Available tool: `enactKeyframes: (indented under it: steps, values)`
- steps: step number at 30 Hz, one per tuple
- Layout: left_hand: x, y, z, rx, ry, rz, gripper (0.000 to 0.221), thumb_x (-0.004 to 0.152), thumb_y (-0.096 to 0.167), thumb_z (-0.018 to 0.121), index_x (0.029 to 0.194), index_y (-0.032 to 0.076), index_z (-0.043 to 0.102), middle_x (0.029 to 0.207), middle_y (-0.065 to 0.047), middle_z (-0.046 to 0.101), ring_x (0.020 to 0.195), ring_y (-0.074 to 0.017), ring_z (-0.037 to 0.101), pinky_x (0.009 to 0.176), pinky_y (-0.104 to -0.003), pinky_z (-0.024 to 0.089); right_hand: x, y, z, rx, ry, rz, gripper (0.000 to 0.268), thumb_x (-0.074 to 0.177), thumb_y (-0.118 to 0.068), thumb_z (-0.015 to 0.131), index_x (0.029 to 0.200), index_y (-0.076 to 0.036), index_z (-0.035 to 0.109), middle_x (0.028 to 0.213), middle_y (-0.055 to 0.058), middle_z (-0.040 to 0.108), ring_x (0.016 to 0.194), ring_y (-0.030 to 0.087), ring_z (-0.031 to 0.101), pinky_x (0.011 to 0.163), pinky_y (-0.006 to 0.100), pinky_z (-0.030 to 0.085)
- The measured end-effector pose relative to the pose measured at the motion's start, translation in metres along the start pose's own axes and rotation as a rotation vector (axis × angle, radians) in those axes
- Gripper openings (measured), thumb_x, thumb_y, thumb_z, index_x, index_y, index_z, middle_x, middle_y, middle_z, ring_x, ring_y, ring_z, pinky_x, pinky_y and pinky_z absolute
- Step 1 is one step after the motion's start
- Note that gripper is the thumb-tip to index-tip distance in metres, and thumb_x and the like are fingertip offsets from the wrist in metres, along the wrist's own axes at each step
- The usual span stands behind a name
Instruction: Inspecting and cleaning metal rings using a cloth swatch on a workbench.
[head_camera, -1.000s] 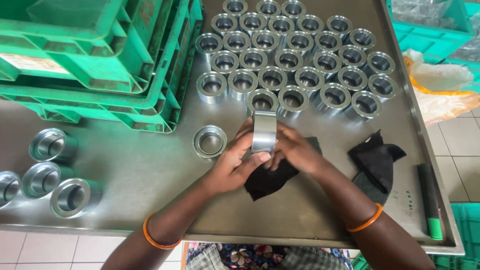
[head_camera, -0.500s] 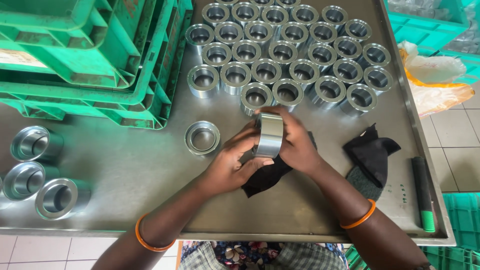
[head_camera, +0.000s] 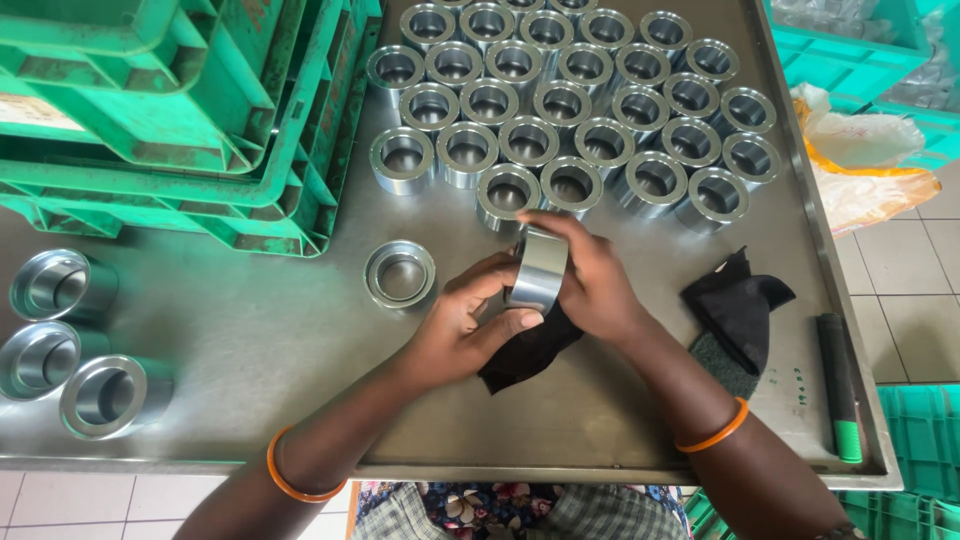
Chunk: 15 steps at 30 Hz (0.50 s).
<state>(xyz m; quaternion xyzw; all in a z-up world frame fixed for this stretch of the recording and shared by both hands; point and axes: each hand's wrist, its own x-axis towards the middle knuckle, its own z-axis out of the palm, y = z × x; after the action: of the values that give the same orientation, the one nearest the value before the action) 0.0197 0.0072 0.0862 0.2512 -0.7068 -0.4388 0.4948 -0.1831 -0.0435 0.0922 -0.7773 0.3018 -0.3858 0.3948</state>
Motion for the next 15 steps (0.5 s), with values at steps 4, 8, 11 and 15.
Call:
enactKeyframes:
  steps: [4, 8, 11, 15]
  values:
    - [-0.001, 0.002, 0.000, 0.077, 0.023, 0.006, 0.029, 0.096, 0.013, 0.074, 0.120, 0.000, 0.063, 0.120, -0.013, 0.064, 0.114, -0.0249, 0.065, 0.104, -0.034, 0.050, -0.003, 0.005, 0.004, -0.312, 0.234, -0.124, 0.044, 0.091, 0.008, 0.061, 0.132, -0.006, 0.067, 0.114, 0.011, 0.067, 0.105, 0.021, 0.069, 0.093, 0.030, 0.055]
    - [-0.003, -0.002, 0.002, 0.230, 0.057, 0.128, 0.035, 0.095, 0.014, 0.077, 0.122, -0.001, 0.061, 0.128, -0.015, 0.064, 0.122, -0.0265, 0.063, 0.109, -0.035, 0.049, -0.001, 0.016, 0.002, 0.139, -0.092, 0.003, 0.038, 0.093, 0.010, 0.060, 0.129, -0.002, 0.064, 0.125, 0.017, 0.070, 0.116, 0.027, 0.067, 0.105, 0.033, 0.050]
    - [0.000, -0.002, 0.002, 0.105, 0.048, 0.048, 0.033, 0.096, 0.013, 0.075, 0.122, -0.002, 0.063, 0.132, -0.017, 0.063, 0.125, -0.0289, 0.062, 0.109, -0.037, 0.046, 0.002, 0.000, 0.003, -0.008, 0.027, 0.065, 0.045, 0.090, 0.005, 0.060, 0.134, -0.006, 0.059, 0.117, 0.009, 0.073, 0.111, 0.019, 0.073, 0.098, 0.028, 0.055]
    - [-0.002, -0.003, 0.001, 0.134, 0.070, -0.009, 0.030, 0.097, 0.015, 0.075, 0.119, 0.000, 0.065, 0.123, -0.013, 0.067, 0.117, -0.0245, 0.067, 0.106, -0.035, 0.050, -0.001, 0.023, 0.007, 0.005, 0.083, -0.016, 0.042, 0.091, 0.009, 0.058, 0.130, -0.003, 0.066, 0.120, 0.012, 0.067, 0.113, 0.022, 0.067, 0.100, 0.031, 0.053]
